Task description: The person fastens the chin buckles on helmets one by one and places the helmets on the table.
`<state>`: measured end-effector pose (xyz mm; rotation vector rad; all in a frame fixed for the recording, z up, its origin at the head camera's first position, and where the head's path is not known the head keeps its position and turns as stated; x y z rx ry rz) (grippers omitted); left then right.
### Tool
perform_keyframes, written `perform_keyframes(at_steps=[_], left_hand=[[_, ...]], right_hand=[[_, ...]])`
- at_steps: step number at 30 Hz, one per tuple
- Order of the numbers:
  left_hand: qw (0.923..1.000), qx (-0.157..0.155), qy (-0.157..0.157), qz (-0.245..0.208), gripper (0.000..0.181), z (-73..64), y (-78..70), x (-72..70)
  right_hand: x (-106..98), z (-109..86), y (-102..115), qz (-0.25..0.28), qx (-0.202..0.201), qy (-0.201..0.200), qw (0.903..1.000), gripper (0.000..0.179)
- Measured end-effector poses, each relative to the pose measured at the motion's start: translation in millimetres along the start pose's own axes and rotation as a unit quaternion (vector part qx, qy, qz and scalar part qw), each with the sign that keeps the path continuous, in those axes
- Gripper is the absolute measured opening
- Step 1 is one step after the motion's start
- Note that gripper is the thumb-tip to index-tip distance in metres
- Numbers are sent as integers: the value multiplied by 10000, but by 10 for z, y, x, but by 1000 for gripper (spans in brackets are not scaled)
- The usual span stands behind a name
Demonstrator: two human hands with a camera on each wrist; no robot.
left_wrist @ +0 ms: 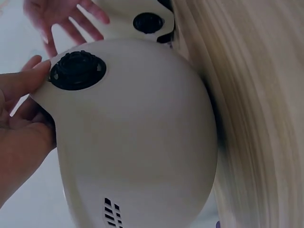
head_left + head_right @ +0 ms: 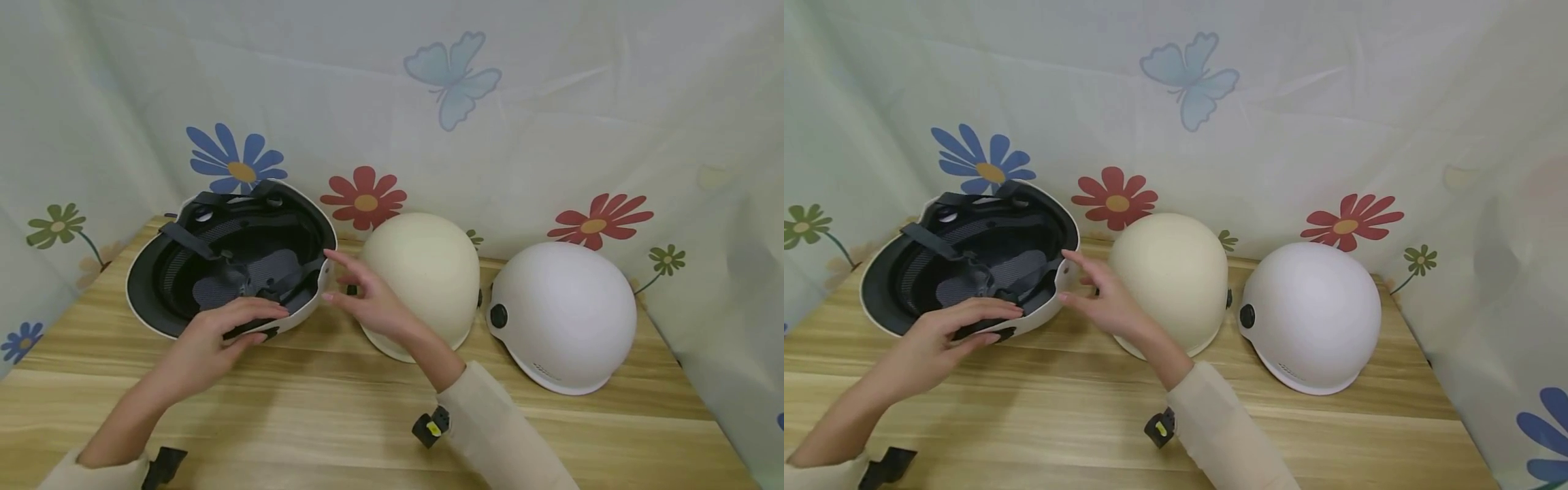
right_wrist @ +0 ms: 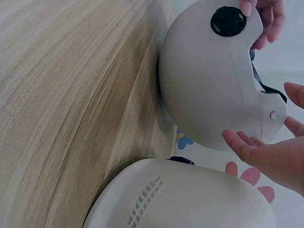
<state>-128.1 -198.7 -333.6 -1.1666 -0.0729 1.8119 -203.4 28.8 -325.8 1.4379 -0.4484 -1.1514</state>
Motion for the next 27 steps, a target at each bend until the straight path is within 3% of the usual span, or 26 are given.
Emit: perform_keyframes(at_steps=[6, 15, 21, 27], left_hand=[[10000, 29, -1, 91, 54, -14, -51, 116], [9998, 83, 103, -178, 50, -55, -107, 186], [10000, -19, 25, 55, 51, -74, -196, 161], [9994, -92, -244, 236, 49, -101, -259, 74]], right_hand=[[30, 18, -7, 91, -28, -74, 9999, 58], [47, 17, -46, 431, -45, -399, 9983, 47], [48, 25, -78, 377, -339, -552, 9972, 41], [37, 31, -125, 459, -201, -641, 9967, 40]])
Point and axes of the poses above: each hand's wrist, its own z-axis towards the middle knuckle, its own x-axis out of the palm, y = z × x, the point moved 1 cm from there along z, towards the middle knuckle, and after that the axes turned 2 degrees about -y, right-handed, at the moved point
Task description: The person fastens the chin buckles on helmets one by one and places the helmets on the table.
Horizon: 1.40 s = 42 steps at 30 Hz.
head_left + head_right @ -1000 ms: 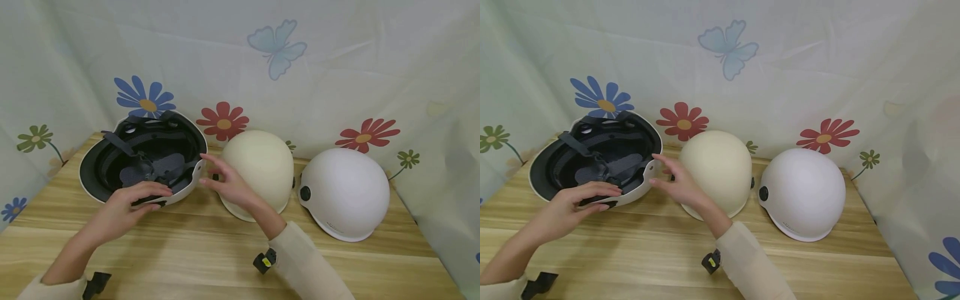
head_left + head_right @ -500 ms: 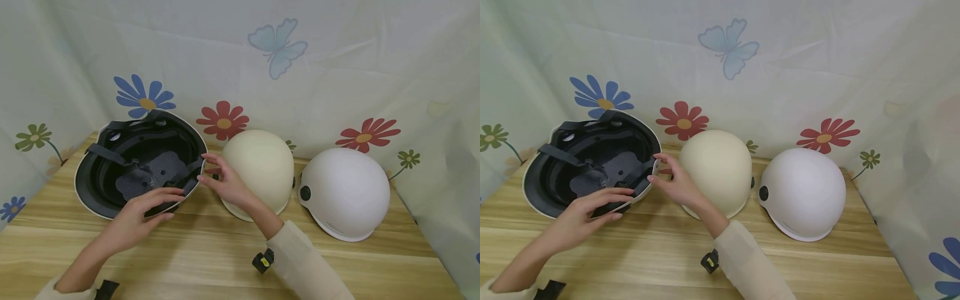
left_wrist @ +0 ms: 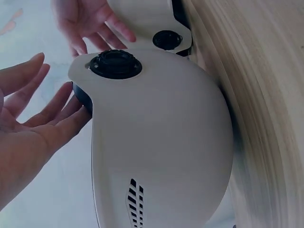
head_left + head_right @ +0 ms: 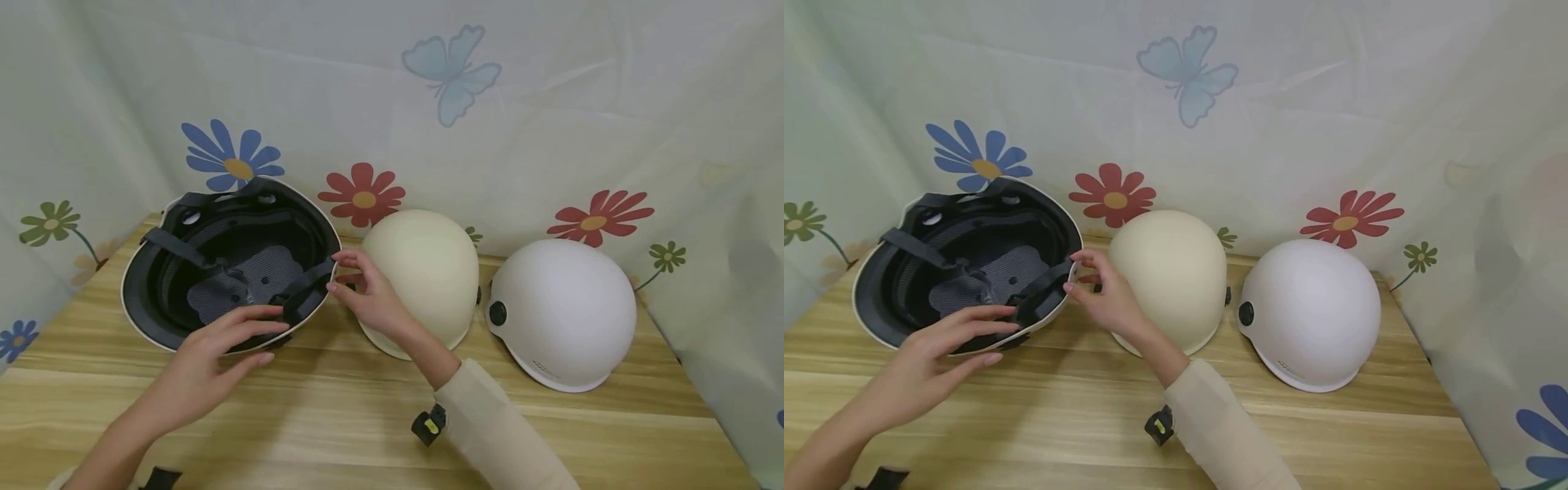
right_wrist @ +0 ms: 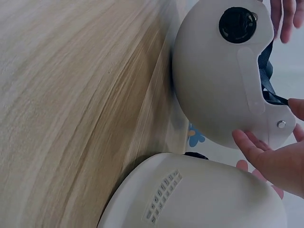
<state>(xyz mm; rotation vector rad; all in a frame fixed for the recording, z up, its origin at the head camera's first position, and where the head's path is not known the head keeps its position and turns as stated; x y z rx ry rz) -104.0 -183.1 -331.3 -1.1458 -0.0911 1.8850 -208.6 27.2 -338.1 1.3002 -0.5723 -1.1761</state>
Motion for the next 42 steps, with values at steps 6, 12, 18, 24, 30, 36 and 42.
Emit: perform_keyframes(at_steps=[6, 12, 18, 24, 30, 36, 42], left_hand=[[9998, -115, 135, -98, 45, -24, -10, -20], [9974, 105, 609, -380, 51, -50, -64, 42], [9962, 166, 841, -136, 51, -92, -124, -55], [9992, 26, -245, 329, 50, -41, 16, -443], [9821, -1094, -1231, 911, 42, 116, 335, -854], [9659, -2400, -110, 965, 62, 304, 701, -1028], [9584, -2739, 590, 549, 68, 325, 875, -1031]], right_hand=[[6, 12, -11, 78, 35, 22, 10000, 38], [-14, 24, -29, -4, -285, 6, 9996, 33], [-47, 15, -68, 61, -284, -198, 9994, 29], [-70, -1, -73, 49, -197, -257, 9995, 28], [-74, -5, -60, 9, -205, -287, 9994, 29], [-78, -14, -72, 20, -161, -280, 9995, 29], [-81, -28, -73, 49, -149, -217, 9996, 30]])
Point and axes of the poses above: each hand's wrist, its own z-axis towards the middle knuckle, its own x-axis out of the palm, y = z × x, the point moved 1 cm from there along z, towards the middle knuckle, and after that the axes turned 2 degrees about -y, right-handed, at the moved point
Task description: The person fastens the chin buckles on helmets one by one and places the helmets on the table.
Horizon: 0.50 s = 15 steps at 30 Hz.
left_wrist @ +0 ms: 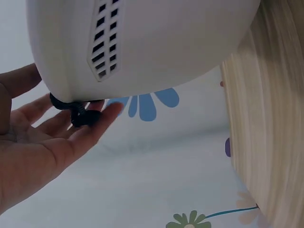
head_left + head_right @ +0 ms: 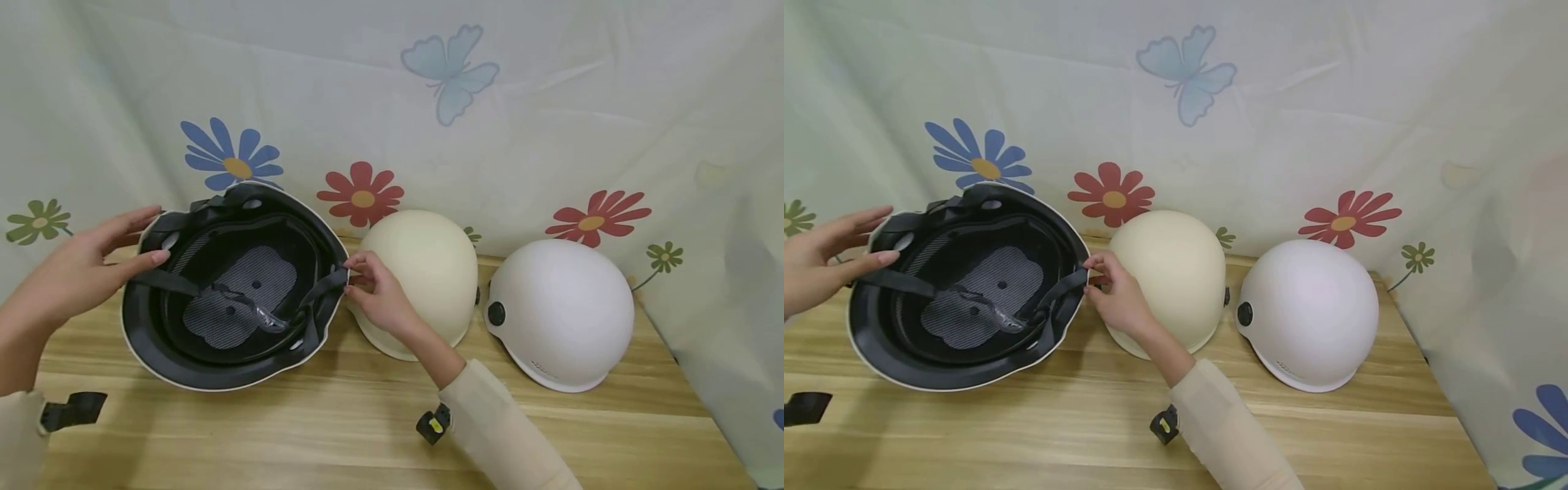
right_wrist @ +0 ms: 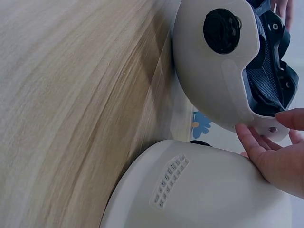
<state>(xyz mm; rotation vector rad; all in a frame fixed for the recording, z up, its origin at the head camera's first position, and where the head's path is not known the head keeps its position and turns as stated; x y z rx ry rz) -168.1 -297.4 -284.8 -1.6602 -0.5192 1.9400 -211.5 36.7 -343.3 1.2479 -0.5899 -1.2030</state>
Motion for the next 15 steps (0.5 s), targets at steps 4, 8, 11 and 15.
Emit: perform_keyframes(at_steps=[4, 8, 11, 15], left_hand=[[9998, 125, -165, -31, 64, -29, 41, 8], [9992, 250, -317, 45, 58, -71, 72, 25], [9987, 290, -402, 71, 56, -114, 87, 49], [9984, 238, -506, 122, 56, -171, 87, 100]], right_hand=[[-4, -13, 2, 52, 77, 140, 9999, 34], [-17, -32, 5, 79, 232, 311, 9992, 44], [-36, -53, 14, -34, 206, 458, 9987, 50], [-75, -94, 32, -96, 122, 698, 9974, 60]])
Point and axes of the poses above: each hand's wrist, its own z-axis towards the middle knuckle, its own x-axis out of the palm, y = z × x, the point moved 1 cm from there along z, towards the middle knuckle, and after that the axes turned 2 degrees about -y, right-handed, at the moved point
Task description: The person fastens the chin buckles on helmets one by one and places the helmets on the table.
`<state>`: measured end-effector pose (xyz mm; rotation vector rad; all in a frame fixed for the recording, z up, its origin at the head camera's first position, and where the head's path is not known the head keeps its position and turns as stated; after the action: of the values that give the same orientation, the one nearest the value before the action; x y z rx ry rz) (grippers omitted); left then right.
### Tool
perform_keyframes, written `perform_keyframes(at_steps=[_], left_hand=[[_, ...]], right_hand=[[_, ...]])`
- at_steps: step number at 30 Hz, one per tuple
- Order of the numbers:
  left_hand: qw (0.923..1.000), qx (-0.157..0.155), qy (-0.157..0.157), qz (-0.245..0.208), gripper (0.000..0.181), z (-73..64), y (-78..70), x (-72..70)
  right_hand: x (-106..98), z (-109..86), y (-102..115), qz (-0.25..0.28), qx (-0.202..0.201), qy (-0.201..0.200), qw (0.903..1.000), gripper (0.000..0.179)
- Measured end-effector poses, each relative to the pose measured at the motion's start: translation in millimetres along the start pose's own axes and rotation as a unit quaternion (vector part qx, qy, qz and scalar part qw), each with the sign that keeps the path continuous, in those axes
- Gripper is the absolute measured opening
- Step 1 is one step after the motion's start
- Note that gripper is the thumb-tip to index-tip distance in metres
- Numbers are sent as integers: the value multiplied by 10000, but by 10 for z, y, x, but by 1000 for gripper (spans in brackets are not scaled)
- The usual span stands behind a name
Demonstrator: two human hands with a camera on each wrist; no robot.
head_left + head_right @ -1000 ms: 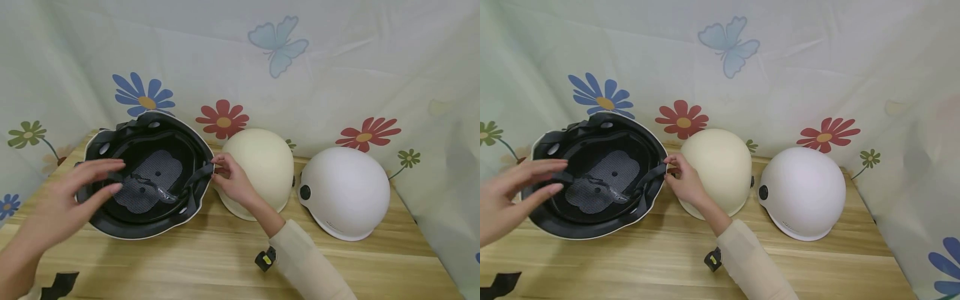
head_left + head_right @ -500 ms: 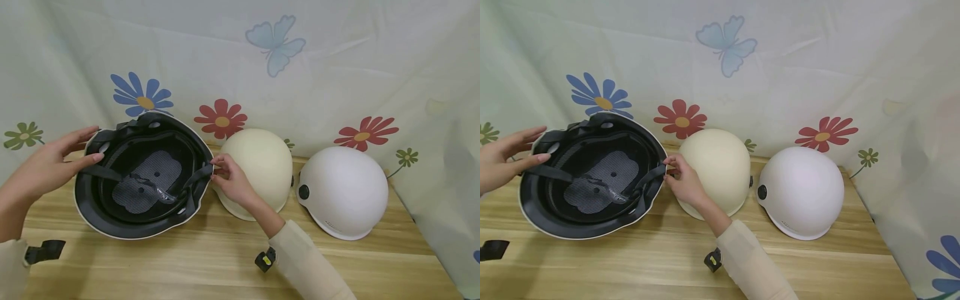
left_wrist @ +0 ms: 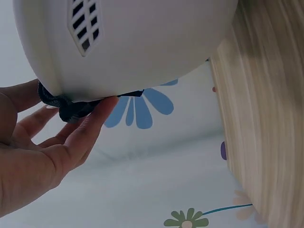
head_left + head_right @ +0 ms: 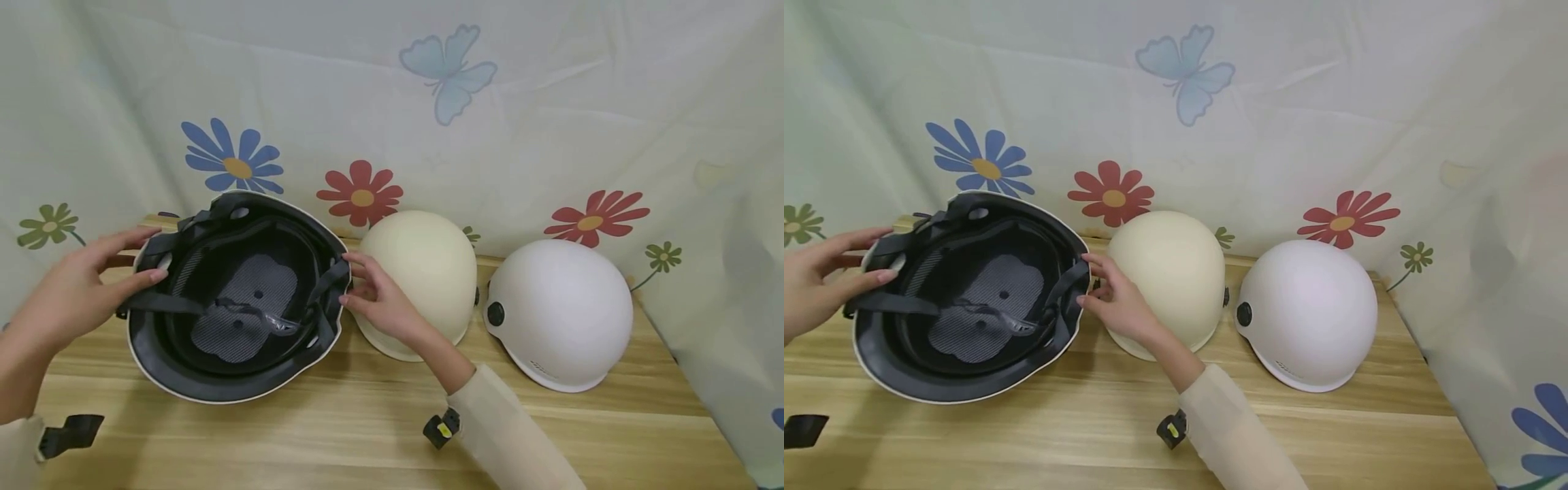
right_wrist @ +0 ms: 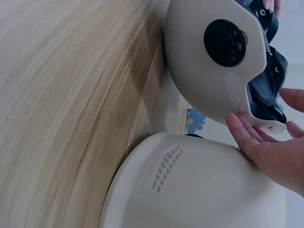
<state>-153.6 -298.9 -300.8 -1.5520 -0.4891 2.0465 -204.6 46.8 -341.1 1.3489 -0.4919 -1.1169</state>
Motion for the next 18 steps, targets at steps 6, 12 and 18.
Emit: perform_keyframes(at_steps=[6, 12, 18], left_hand=[[9999, 11, -86, 120, 59, -38, -6, 88], [9999, -163, -4, 32, 63, -71, -7, 137], [9996, -265, 17, -21, 64, -80, 2, 196]], right_hand=[[-57, -33, 24, 161, -37, 157, 9997, 73], [-94, -71, 61, -75, -96, 299, 9995, 76], [-151, -116, 158, -850, -301, 155, 9958, 64]])
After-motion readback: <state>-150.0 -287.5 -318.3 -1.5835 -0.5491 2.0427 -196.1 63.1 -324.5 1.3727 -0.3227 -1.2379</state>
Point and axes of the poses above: each hand's wrist, its own z-axis towards the middle knuckle, its own x-axis out of the palm, y = z × x, the point moved 1 cm from there along z, towards the middle knuckle, and after that the axes turned 2 degrees about -y, right-handed, at the moved point
